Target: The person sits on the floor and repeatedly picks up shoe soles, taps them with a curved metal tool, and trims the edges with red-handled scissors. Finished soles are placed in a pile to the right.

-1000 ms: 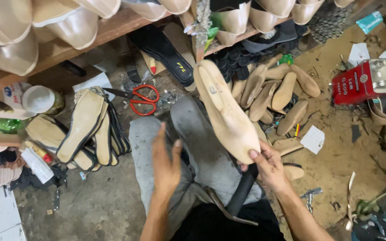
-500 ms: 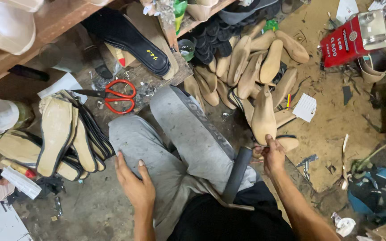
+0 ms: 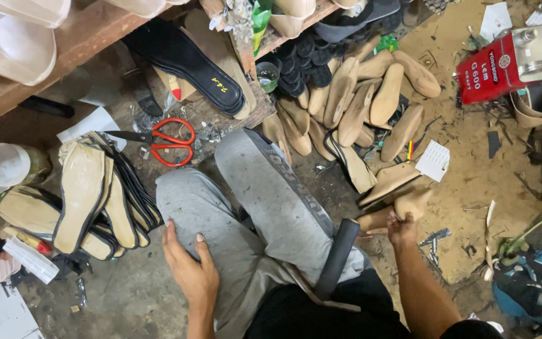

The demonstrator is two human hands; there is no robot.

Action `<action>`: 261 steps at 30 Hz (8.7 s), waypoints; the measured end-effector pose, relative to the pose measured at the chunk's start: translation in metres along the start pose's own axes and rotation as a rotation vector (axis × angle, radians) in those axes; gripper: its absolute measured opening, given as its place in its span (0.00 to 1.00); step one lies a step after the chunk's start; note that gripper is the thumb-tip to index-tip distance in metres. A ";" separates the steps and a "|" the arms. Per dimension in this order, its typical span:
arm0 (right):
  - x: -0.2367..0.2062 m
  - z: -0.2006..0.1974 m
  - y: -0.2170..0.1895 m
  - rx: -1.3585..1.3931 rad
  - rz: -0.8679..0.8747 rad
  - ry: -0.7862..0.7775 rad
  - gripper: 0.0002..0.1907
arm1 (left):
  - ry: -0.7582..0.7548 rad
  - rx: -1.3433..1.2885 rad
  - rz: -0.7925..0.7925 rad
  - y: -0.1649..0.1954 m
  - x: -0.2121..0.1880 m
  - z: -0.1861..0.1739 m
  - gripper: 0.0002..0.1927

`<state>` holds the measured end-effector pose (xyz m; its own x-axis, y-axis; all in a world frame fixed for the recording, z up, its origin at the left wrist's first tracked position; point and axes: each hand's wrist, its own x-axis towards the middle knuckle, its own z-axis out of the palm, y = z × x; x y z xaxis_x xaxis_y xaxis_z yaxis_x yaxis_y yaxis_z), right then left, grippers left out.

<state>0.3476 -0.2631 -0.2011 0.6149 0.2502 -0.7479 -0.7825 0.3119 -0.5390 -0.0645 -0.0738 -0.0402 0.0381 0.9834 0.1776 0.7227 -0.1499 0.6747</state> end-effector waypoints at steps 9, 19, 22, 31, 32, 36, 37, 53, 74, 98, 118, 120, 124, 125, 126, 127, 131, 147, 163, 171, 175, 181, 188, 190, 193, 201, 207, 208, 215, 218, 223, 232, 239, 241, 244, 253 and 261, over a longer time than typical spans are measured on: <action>0.019 0.006 0.055 -0.007 0.393 0.246 0.12 | -0.018 -0.002 -0.032 0.001 0.000 -0.002 0.31; 0.036 0.087 0.045 -0.489 -0.148 -0.204 0.03 | 0.031 0.056 -0.002 -0.014 -0.004 0.005 0.31; 0.072 0.118 0.020 -0.583 -0.185 0.133 0.05 | 0.082 0.041 -0.034 -0.018 -0.007 0.009 0.31; 0.149 0.147 0.032 -1.252 -0.800 -0.034 0.19 | 0.161 0.059 -0.051 -0.022 -0.009 0.019 0.30; 0.153 0.151 0.039 -1.323 -0.869 0.033 0.23 | 0.156 0.065 -0.057 -0.022 -0.009 0.018 0.30; 0.162 0.165 0.061 -1.551 -0.864 0.197 0.36 | 0.141 0.049 -0.113 -0.019 -0.009 0.016 0.30; 0.166 0.167 0.061 -1.620 -0.800 0.185 0.40 | 0.148 0.038 -0.113 -0.019 -0.009 0.016 0.30; 0.190 0.168 0.039 -1.239 -0.582 -0.172 0.40 | 0.156 -0.072 -0.104 -0.064 -0.021 0.023 0.32; 0.121 0.242 0.176 -1.062 -0.855 -0.407 0.19 | 0.144 -0.005 -0.176 -0.020 -0.006 0.015 0.31; 0.069 0.148 0.105 -1.300 -0.306 -0.440 0.15 | 0.160 0.197 0.040 0.023 0.015 0.012 0.29; 0.142 0.312 0.119 -1.589 -0.951 -0.138 0.53 | -0.337 -0.859 0.006 0.120 0.130 0.158 0.12; 0.148 0.318 0.125 -1.630 -0.855 -0.185 0.60 | -0.345 -0.805 0.028 0.118 0.130 0.157 0.12; 0.154 0.320 0.124 -1.731 -0.806 -0.301 0.40 | -0.366 -0.820 0.078 0.120 0.132 0.157 0.13; 0.153 0.316 0.119 -1.822 -0.892 -0.444 0.33 | -0.358 -0.833 0.084 0.122 0.134 0.158 0.12; 0.152 0.310 0.111 -1.984 -1.075 -0.678 0.27 | -0.352 -0.846 0.087 0.124 0.135 0.159 0.12; 0.148 0.304 0.106 -2.111 -1.303 -0.903 0.21 | -0.350 -0.824 0.094 0.126 0.136 0.159 0.12; 0.106 0.256 0.102 -1.740 -0.484 -0.699 0.18 | -0.347 -0.768 0.087 0.129 0.137 0.155 0.13; -0.050 0.123 -0.017 -1.159 0.178 -0.995 0.26 | -0.231 -0.787 0.310 0.132 0.138 0.151 0.17; -0.109 0.236 0.049 -1.244 -0.142 -1.133 0.14 | 0.121 -1.156 -0.205 -0.012 0.057 0.048 0.29; -0.122 0.259 0.075 -1.222 -0.182 -1.155 0.16 | 0.250 -0.871 -0.044 -0.033 0.026 0.040 0.32; -0.122 0.258 0.072 -1.296 -0.164 -1.084 0.18 | 0.267 -0.781 0.020 -0.027 0.026 0.038 0.31; -0.099 0.245 0.063 -1.164 -0.056 -1.092 0.19 | 0.280 -0.737 -0.035 -0.015 0.028 0.032 0.25; -0.023 0.209 0.059 -1.115 0.046 -0.731 0.16 | 0.313 -0.518 0.108 -0.004 0.023 0.030 0.21; 0.002 0.204 0.055 -1.054 0.047 -0.571 0.14 | 0.293 -0.535 0.115 -0.005 0.021 0.031 0.22; 0.036 0.200 0.040 -0.961 -0.072 -0.354 0.16 | 0.265 -0.560 0.058 -0.011 0.019 0.031 0.22; 0.132 0.192 -0.006 -1.916 -1.208 -0.115 0.15 | 0.414 -0.613 0.109 -0.036 0.019 0.051 0.23; 0.181 0.190 -0.020 -1.914 -0.807 -0.232 0.39 | 0.442 -0.613 0.096 -0.094 0.006 0.062 0.26; 0.189 0.188 -0.019 -1.871 -0.657 -0.191 0.38 | 0.422 -0.610 0.098 -0.111 0.008 0.060 0.26; 0.254 0.171 -0.021 -1.925 -0.814 -0.497 0.36 | 0.106 -0.829 0.001 -0.202 0.028 0.041 0.26; 0.264 0.174 -0.015 -1.559 -0.349 -0.497 0.39 | -0.010 -0.903 -0.073 -0.214 0.034 0.037 0.26; 0.252 0.196 -0.008 -2.086 -0.412 -0.245 0.28 | -0.097 -0.962 -0.139 -0.210 0.045 0.029 0.26; 0.235 0.177 0.007 -1.257 -0.072 -0.423 0.47 | -0.103 -0.926 -0.164 -0.207 0.046 0.024 0.26; 0.170 0.166 0.023 -1.309 -0.352 -0.409 0.58 | 0.293 -0.603 0.076 -0.150 0.022 0.043 0.26; 0.148 0.162 0.022 -1.546 -0.584 -0.191 0.60 | 0.394 -0.566 0.101 -0.112 0.016 0.051 0.26; 0.112 0.150 0.015 -1.858 -0.532 0.153 0.58 | 0.442 -0.516 0.089 -0.057 0.011 0.054 0.26; 0.028 0.123 -0.006 -1.439 -0.559 -0.226 0.52 | 0.345 -0.527 0.071 -0.019 0.024 0.040 0.23; 0.025 0.191 0.056 -1.641 -0.501 -0.596 0.57 | 0.295 -0.432 0.048 -0.016 0.022 0.035 0.22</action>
<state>0.3383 -0.0646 -0.1763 0.4569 0.8003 -0.3883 0.4016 -0.5751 -0.7127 -0.0511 -0.0464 -0.0719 -0.1772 0.9129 0.3678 0.3717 -0.2840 0.8838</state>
